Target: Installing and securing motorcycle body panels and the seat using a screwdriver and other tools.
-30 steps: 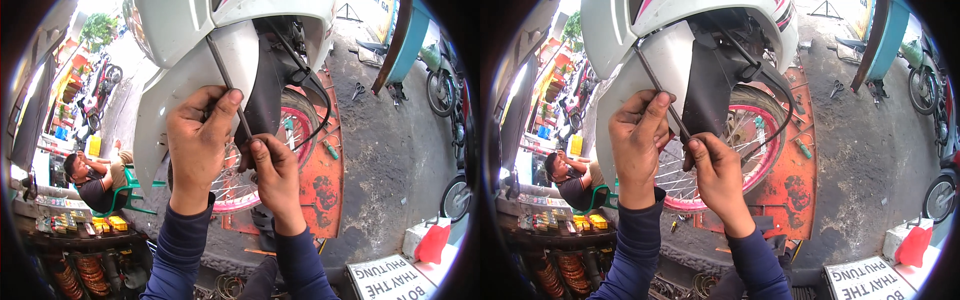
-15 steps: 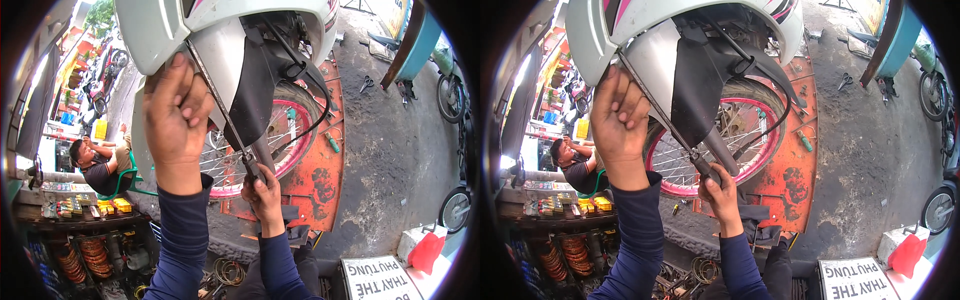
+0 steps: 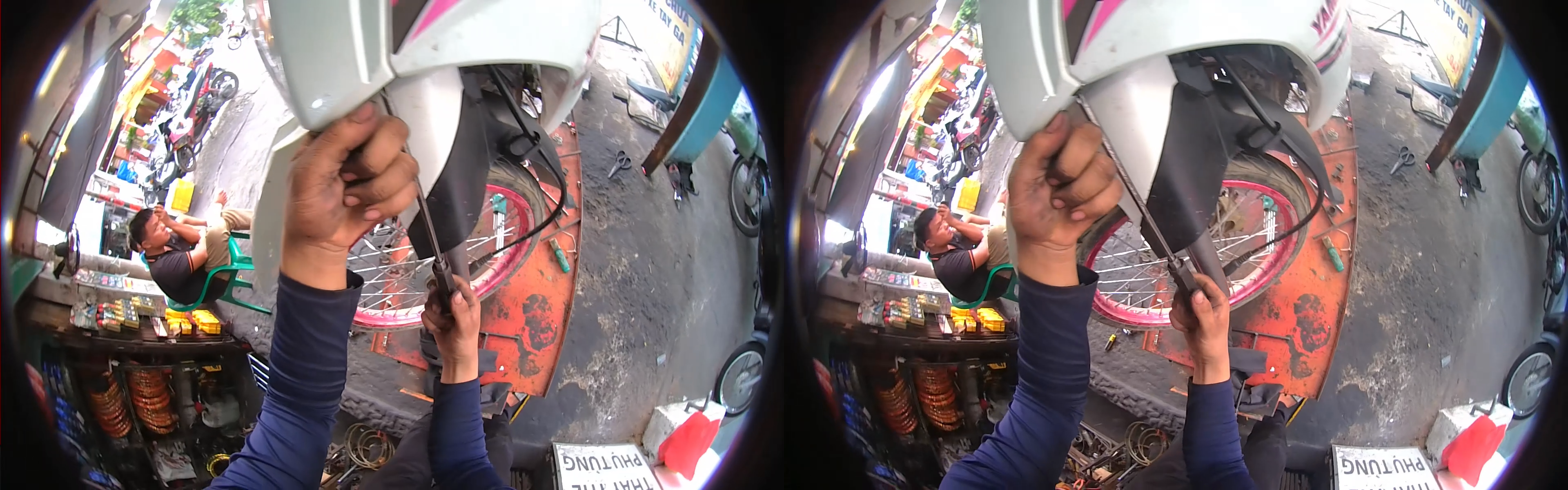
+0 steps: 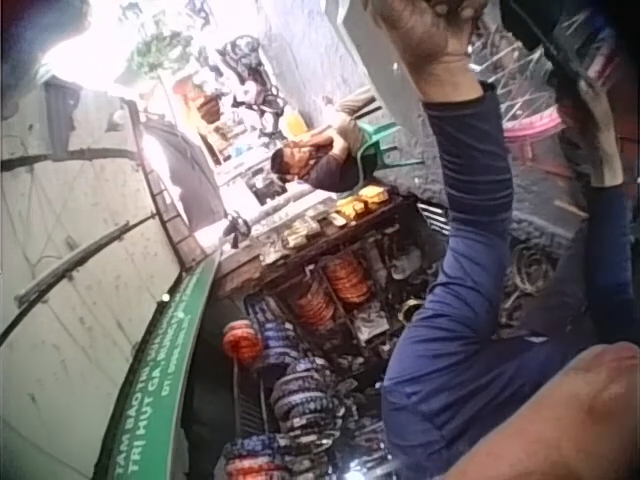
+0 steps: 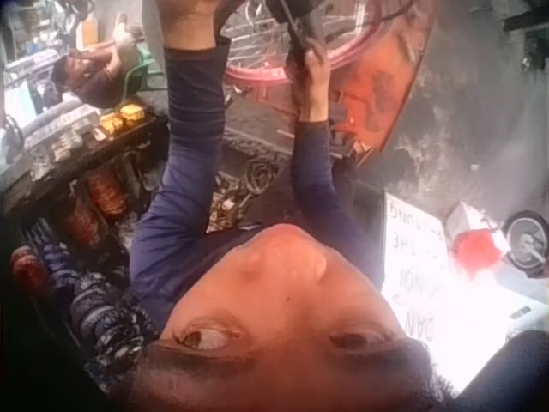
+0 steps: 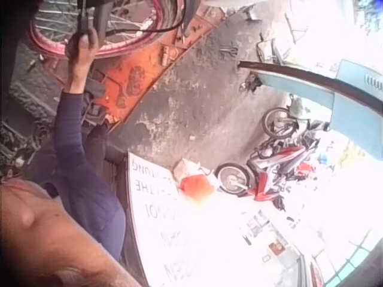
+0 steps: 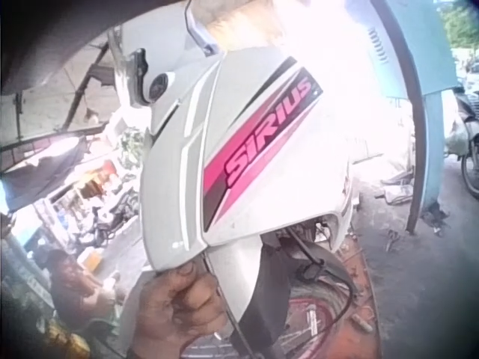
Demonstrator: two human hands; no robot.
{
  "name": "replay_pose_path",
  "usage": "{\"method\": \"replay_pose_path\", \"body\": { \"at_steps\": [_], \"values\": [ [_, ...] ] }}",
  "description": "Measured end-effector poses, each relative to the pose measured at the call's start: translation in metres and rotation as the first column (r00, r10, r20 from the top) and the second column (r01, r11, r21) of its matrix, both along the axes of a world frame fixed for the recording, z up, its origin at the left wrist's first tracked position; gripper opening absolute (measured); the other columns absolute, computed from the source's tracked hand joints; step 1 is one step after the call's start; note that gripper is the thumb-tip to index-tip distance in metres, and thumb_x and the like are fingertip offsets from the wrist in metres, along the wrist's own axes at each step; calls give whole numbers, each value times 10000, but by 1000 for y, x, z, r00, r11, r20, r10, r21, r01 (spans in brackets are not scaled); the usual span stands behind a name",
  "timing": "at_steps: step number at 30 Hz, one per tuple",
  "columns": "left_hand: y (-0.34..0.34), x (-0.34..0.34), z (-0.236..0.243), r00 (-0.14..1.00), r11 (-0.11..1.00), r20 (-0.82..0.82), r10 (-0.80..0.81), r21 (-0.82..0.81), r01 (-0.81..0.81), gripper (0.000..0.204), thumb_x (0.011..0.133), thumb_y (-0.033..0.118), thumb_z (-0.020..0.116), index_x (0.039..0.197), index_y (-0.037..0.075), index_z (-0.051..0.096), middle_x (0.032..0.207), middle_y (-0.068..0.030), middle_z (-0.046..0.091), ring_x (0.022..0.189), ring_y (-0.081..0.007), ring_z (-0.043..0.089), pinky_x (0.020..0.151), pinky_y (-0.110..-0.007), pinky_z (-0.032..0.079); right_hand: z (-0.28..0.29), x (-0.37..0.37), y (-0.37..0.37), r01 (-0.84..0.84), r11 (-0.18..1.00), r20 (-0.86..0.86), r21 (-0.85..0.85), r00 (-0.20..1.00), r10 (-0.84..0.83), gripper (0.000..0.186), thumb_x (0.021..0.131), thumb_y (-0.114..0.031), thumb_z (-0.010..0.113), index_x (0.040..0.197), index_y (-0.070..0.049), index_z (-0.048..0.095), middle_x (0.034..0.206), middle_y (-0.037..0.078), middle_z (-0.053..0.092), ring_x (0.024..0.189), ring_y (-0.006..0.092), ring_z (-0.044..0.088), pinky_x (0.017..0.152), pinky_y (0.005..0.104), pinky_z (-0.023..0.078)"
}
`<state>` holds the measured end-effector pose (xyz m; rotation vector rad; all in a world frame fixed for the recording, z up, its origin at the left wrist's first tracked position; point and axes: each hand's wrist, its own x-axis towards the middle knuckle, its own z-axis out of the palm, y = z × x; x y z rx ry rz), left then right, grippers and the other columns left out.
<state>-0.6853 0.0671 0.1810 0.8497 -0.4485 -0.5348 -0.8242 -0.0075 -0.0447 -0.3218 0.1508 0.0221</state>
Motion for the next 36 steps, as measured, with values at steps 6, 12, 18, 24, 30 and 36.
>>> {"method": "replay_pose_path", "body": {
  "at_steps": [6,12,18,24,30,36],
  "values": [
    [1,-2,-1,998,998,68,-1,59,-3,217,1025,196,382,868,111,505,570,29,276,418,-62,270,378,-223,266,9,-1,30,297,925,-65,-239,945,-320,383,864,-158,728,1158,-8,536,902,50,557,726,110,540,633,261,459],
    [6,6,0,993,996,66,-94,5,94,337,1048,203,281,795,69,459,571,34,309,405,-54,303,400,-224,334,20,-12,21,610,458,140,-647,685,-715,364,904,-170,674,1194,-13,520,959,78,578,714,129,542,625,249,446],
    [11,20,1,948,968,199,-250,51,245,311,1044,189,262,970,66,538,604,38,334,406,-42,283,399,-210,347,35,-17,-15,107,982,-105,-157,987,-124,457,950,-338,597,1189,47,536,879,35,545,584,85,461,535,247,381],
    [10,18,-2,948,971,212,-238,45,234,291,1042,184,233,1018,62,496,623,30,347,406,-42,292,405,-213,359,33,-36,-5,569,484,126,-665,724,-678,280,806,-83,649,1064,8,591,1046,148,524,1026,230,510,876,335,425],
    [8,15,7,952,965,159,-260,62,253,457,1044,238,244,633,120,405,539,38,353,380,-43,315,385,-222,346,42,-58,-2,504,693,102,-516,839,-534,450,938,-350,609,1127,50,525,925,158,536,457,97,441,389,241,312],
    [16,16,9,948,966,187,-256,81,245,321,1041,186,246,777,68,387,503,33,320,321,-27,306,297,-189,351,37,-54,-3,-146,903,89,405,989,120,471,948,-312,609,1210,71,527,726,144,586,457,73,389,421,224,303]
  ]
}}
